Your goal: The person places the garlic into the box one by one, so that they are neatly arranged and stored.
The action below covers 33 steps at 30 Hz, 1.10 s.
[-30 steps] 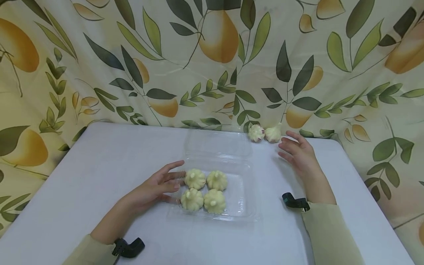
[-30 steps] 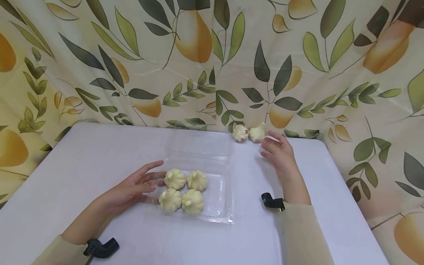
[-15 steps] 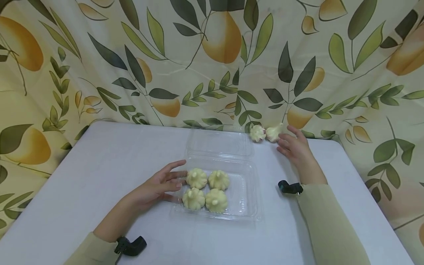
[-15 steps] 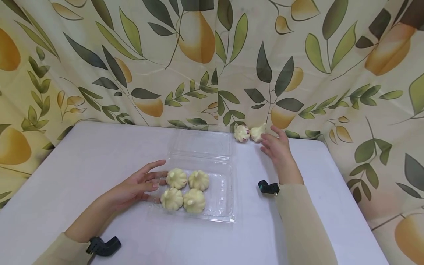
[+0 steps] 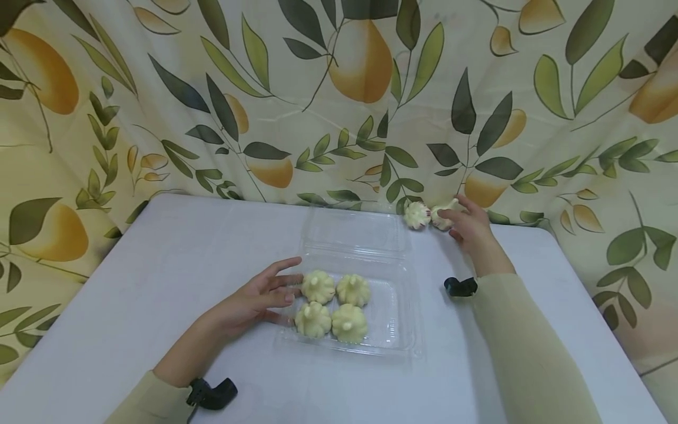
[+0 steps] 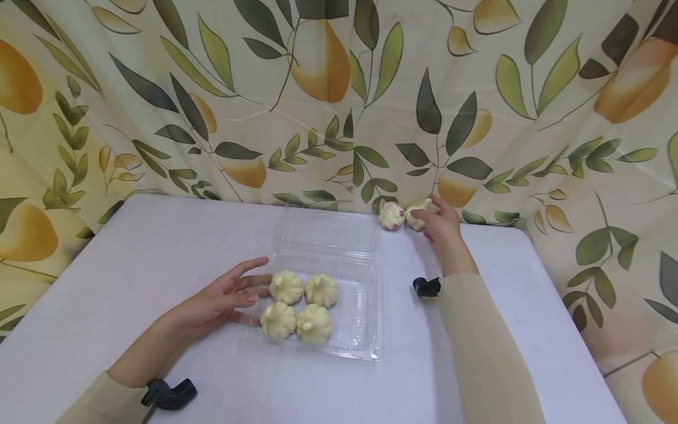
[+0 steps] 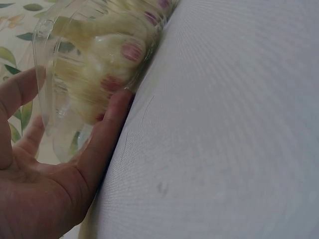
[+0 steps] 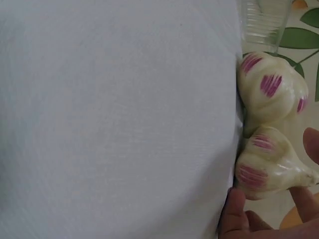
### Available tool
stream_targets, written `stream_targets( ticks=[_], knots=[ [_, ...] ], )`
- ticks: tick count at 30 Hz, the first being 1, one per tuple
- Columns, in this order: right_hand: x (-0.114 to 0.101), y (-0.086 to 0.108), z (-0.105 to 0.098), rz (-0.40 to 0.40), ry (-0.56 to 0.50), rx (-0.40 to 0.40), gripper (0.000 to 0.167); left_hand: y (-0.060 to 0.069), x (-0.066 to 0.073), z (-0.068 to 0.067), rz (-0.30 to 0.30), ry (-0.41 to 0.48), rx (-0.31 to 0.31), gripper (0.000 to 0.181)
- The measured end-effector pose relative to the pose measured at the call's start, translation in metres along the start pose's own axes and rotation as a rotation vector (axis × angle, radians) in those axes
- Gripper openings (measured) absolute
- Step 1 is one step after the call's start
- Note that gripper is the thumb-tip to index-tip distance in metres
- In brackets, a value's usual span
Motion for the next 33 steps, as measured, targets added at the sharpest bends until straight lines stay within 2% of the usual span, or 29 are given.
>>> stream_targets(
  ticks=[4,7,11,14,18,20,24,33],
  knots=[
    [0.000,-0.004,0.000,-0.061,0.146,0.010,0.066,0.000,-0.001,0.000,0.002,0.000,0.002,0.075],
    [0.001,-0.004,0.000,-0.094,0.163,0.014,0.056,0.000,0.000,0.000,0.006,-0.001,0.003,0.076],
    [0.003,0.000,-0.004,-0.103,0.060,0.060,0.052,0.000,0.000,0.000,0.008,-0.006,0.003,0.077],
    [0.005,0.005,-0.006,-0.082,-0.101,0.085,0.052,0.000,0.000,0.000,0.006,-0.010,0.003,0.077],
    [0.006,0.015,-0.008,-0.056,-0.325,0.068,0.053,0.000,0.000,0.000,0.004,-0.015,0.005,0.077],
    [0.005,0.021,-0.009,-0.051,-0.400,0.063,0.053,0.000,-0.001,0.000,0.004,-0.013,0.006,0.077],
    [0.007,0.035,-0.012,-0.058,-0.477,0.058,0.054,0.000,0.000,0.000,0.008,-0.009,0.001,0.077],
    [0.007,0.061,-0.014,-0.143,-0.533,0.039,0.050,0.000,0.000,0.000,0.010,-0.008,-0.001,0.077]
  ],
)
Point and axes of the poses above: each hand's wrist, its own y-axis away from the middle knuckle, its own z-axis out of the palm, x = y × z, the point moved 7 cm from there along -y, towards the middle knuckle, and after that the axes turned 4 degrees about -x, right-handed, at the moved point
